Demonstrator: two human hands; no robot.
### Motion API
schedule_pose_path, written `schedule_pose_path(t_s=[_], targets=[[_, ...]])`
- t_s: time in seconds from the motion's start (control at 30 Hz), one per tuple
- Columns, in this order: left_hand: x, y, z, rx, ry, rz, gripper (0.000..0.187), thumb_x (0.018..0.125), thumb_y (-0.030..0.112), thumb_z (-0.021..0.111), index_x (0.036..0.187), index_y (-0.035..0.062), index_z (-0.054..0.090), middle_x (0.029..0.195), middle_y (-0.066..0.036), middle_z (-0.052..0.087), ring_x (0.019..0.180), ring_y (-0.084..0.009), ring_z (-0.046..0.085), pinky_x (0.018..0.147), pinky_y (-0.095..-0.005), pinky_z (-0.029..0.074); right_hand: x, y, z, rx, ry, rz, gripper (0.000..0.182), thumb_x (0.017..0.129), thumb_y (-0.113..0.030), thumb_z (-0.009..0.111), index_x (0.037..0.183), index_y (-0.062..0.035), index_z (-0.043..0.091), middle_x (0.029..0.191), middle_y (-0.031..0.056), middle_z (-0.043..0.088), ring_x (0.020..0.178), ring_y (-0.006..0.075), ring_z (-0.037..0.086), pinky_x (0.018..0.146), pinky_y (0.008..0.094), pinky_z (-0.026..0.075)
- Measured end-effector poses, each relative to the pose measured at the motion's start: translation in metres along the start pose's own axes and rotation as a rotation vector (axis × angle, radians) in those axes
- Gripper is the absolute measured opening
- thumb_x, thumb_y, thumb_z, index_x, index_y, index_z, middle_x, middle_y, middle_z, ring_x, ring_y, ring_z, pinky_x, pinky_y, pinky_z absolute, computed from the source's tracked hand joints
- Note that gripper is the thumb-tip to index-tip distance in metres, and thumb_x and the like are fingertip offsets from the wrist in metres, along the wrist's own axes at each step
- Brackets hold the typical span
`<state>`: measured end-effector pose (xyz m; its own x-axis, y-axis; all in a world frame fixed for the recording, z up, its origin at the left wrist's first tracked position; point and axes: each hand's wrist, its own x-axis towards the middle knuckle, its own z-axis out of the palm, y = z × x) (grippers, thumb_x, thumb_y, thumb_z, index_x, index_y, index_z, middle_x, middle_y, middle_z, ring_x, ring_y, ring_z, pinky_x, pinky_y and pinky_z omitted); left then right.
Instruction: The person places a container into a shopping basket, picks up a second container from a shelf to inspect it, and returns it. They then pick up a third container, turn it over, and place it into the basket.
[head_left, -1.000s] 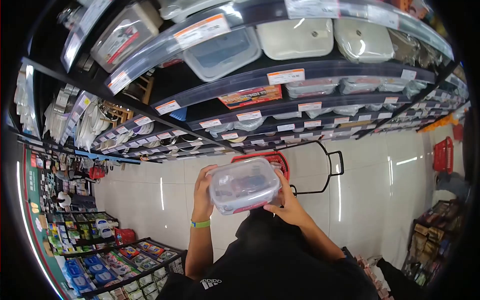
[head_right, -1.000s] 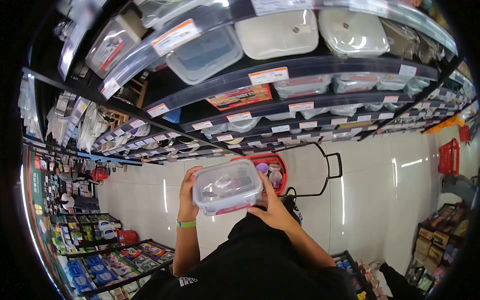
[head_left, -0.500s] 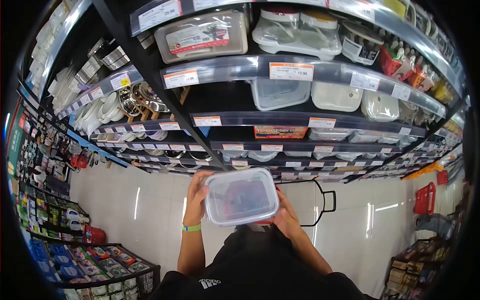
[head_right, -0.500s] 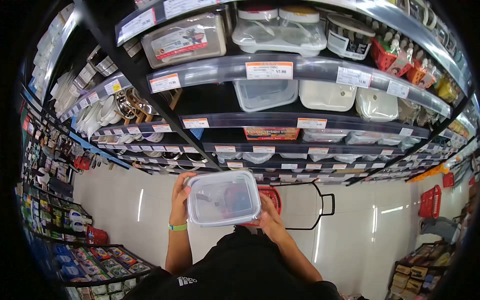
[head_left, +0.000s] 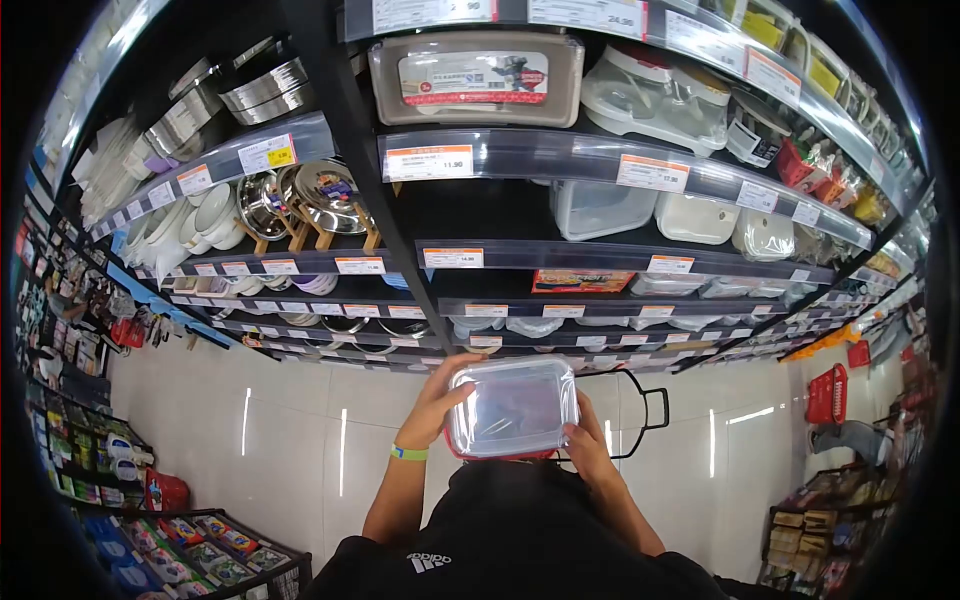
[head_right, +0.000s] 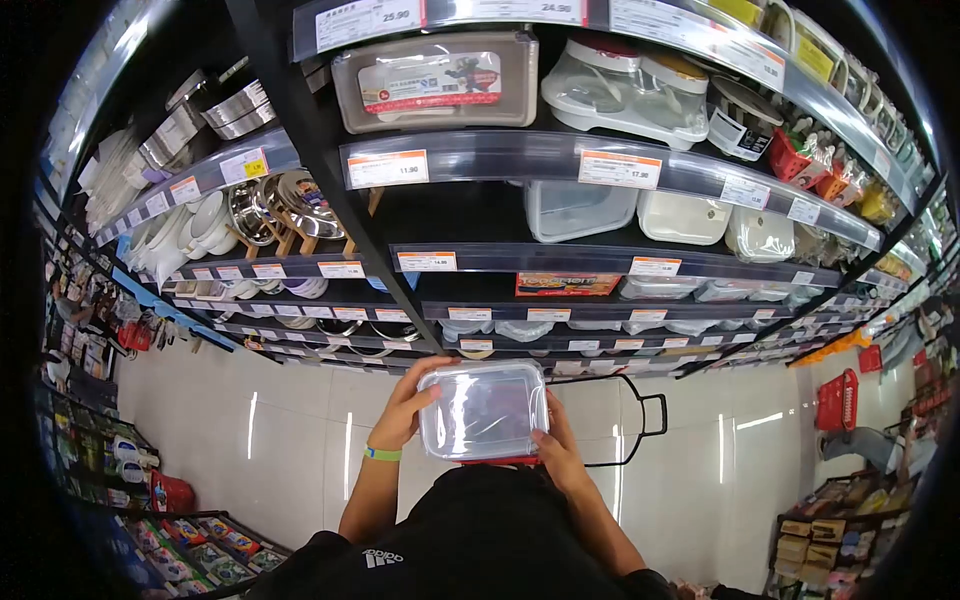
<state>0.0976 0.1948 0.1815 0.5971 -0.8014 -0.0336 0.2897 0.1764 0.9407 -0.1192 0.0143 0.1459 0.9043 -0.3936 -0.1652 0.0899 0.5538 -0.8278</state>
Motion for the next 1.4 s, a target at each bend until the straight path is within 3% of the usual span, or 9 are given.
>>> schedule_pose_path(t_s=[0.13,0.23,0.33,0.63,0.8,0.87,1.0,1.2,1.4], targets=[[-0.006,-0.021,-0.025,-0.069,-0.037,-0.169,0.054,0.095,0.022,0.066,0.142,0.0009,0.049,0.14,-0.012,0.054,0.131,-0.022,0.049,0.111,-0.034,0.036,0.001,0.007,0.016,-0.057,0.088,0.006,0.068,0.094,-0.014,0.055,0.155,-0.0033,0.026,0.145,0.0141,0.045,0.133,0.0231,0.046,0.111,0.038,0.036],[-0.015,-0.054,-0.056,-0.005,-0.175,-0.289,0.061,0.095,0.03,0.067,0.144,-0.0011,0.047,0.14,-0.012,0.053,0.131,-0.0216,0.047,0.11,-0.0348,0.036,0.001,0.02,0.022,-0.089,0.28,0.071,0.056,0.101,-0.03,0.054,0.147,-0.0036,0.037,0.131,0.0109,0.055,0.116,0.0196,0.057,0.096,0.0355,0.047],[-0.021,-0.072,-0.065,0.01,-0.284,-0.395,0.068,0.094,0.036,0.069,0.146,-0.0012,0.046,0.142,-0.012,0.051,0.133,-0.0224,0.046,0.11,-0.0357,0.035,-0.005,0.028,0.03,-0.139,0.417,0.108,0.054,0.103,-0.035,0.053,0.145,-0.0041,0.04,0.128,0.0097,0.056,0.114,0.0185,0.057,0.094,0.0355,0.048],[-0.032,-0.154,-0.024,-0.299,-0.145,-0.458,0.048,0.095,0.032,0.069,0.13,0.0014,0.057,0.123,-0.007,0.059,0.115,-0.0163,0.054,0.099,-0.031,0.041,-0.034,0.046,0.023,-0.266,0.78,0.072,0.051,0.102,-0.034,0.053,0.137,0.0021,0.042,0.124,0.0149,0.058,0.114,0.026,0.061,0.096,0.0397,0.05],[-0.038,-0.17,-0.023,-0.603,-0.094,-0.546,0.046,0.096,0.029,0.066,0.131,0.0022,0.053,0.12,-0.007,0.059,0.116,-0.018,0.055,0.102,-0.0346,0.043,-0.059,0.063,0.025,-0.258,0.854,0.048,0.047,0.103,-0.034,0.054,0.137,-0.0033,0.044,0.121,0.011,0.057,0.109,0.0208,0.062,0.087,0.034,0.053],[-0.035,-0.183,-0.03,-0.702,0.002,-0.53,0.046,0.096,0.031,0.066,0.131,0.0043,0.052,0.126,-0.009,0.06,0.118,-0.0205,0.058,0.103,-0.0381,0.045,-0.063,0.068,0.028,-0.25,0.858,0.066,0.047,0.102,-0.033,0.056,0.137,-0.0039,0.043,0.122,0.011,0.056,0.109,0.0211,0.061,0.087,0.0339,0.054],[-0.043,-0.203,-0.041,-0.68,0.155,-0.549,0.034,0.097,0.025,0.064,0.121,0.0036,0.056,0.117,-0.007,0.062,0.111,-0.0193,0.058,0.1,-0.0363,0.045,-0.073,0.077,0.023,-0.411,0.725,0.248,0.057,0.1,-0.032,0.059,0.144,-0.0046,0.037,0.123,0.0142,0.056,0.11,0.0232,0.061,0.088,0.0367,0.054],[-0.09,-0.225,-0.045,-0.386,0.329,-0.567,0.035,0.097,0.024,0.065,0.123,0.0024,0.056,0.117,-0.01,0.064,0.109,-0.0205,0.062,0.094,-0.0349,0.051,-0.088,0.124,-0.022,-0.296,0.543,0.624,0.07,0.098,-0.041,0.063,0.15,-0.006,0.032,0.118,0.0138,0.058,0.102,0.0233,0.062,0.084,0.0356,0.055],[-0.16,-0.193,-0.056,-0.315,0.513,-0.557,0.042,0.098,0.022,0.062,0.131,-0.0004,0.051,0.123,-0.013,0.061,0.115,-0.0238,0.061,0.096,-0.0371,0.052,-0.086,0.167,-0.031,-0.368,0.193,0.689,0.069,0.097,-0.05,0.06,0.142,-0.0005,0.043,0.118,0.0129,0.06,0.099,0.0206,0.061,0.08,0.0357,0.055]])
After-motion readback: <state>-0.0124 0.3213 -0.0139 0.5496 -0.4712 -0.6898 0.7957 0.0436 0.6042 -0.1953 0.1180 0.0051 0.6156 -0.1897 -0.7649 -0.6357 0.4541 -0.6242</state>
